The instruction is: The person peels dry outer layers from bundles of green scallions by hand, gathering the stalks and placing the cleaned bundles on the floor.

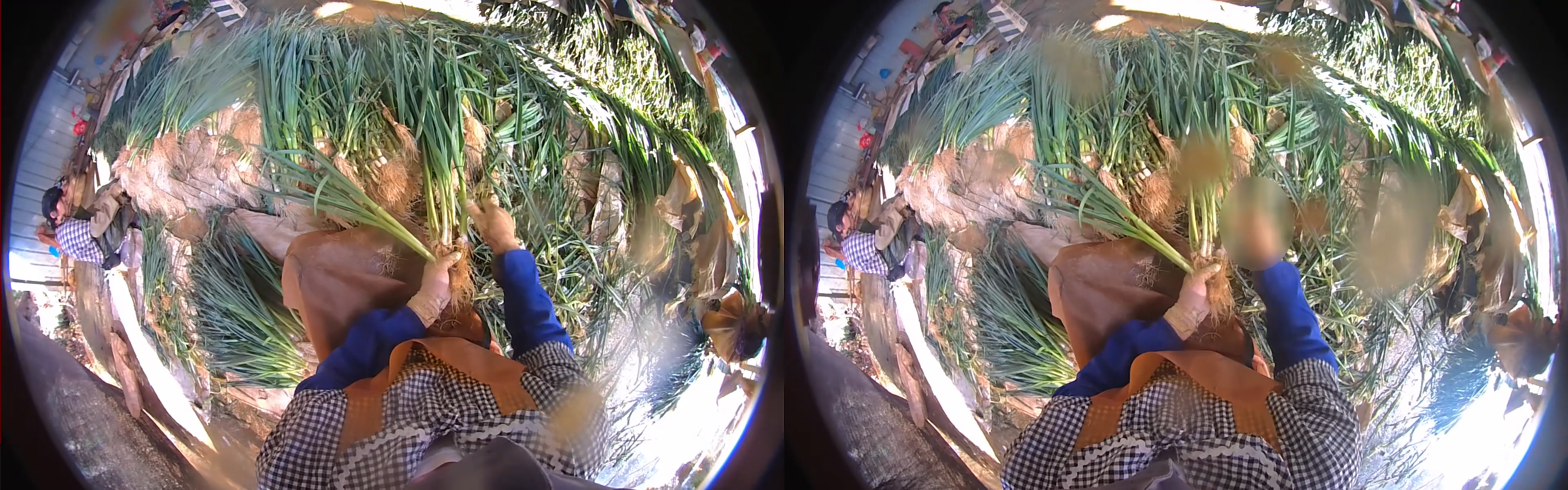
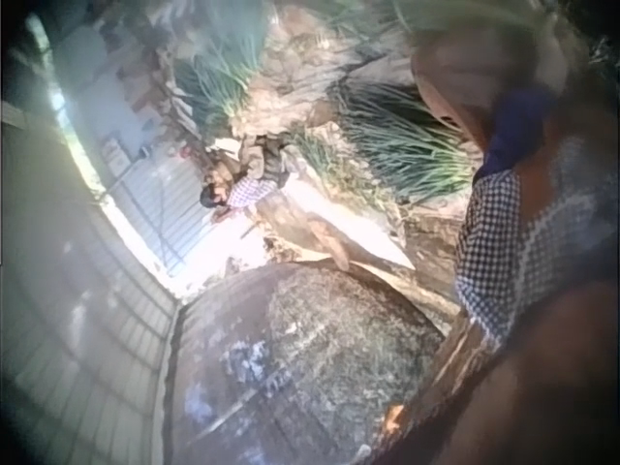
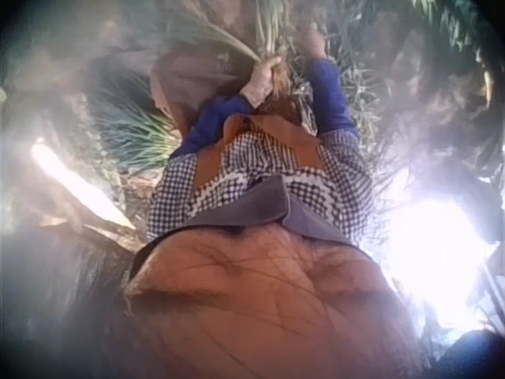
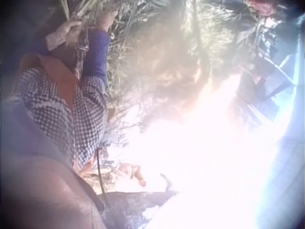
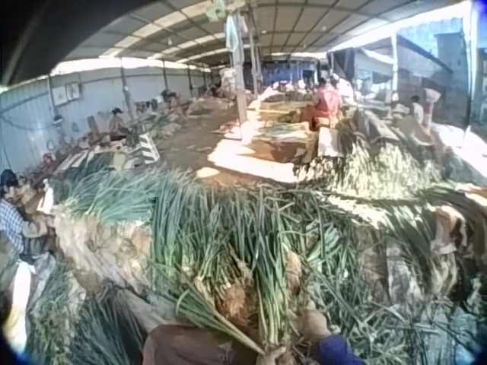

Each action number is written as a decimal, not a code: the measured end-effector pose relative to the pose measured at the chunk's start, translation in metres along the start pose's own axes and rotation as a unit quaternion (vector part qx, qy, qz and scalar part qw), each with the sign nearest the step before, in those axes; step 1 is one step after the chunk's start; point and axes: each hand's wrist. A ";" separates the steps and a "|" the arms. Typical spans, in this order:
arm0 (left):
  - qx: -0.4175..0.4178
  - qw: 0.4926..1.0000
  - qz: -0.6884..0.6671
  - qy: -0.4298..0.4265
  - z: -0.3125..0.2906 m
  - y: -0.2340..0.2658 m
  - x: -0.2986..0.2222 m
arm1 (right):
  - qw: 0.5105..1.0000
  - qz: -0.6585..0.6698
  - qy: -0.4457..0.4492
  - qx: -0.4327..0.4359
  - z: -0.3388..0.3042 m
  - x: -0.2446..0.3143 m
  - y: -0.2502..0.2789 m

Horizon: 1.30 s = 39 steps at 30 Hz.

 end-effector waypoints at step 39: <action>0.060 0.998 0.001 0.000 0.014 0.001 0.010 | 0.828 -0.333 -0.153 0.425 -0.092 0.019 0.102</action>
Point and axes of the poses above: each hand's wrist, its own z-axis towards the middle knuckle, its own y-axis out of the back of the hand, x = y × z
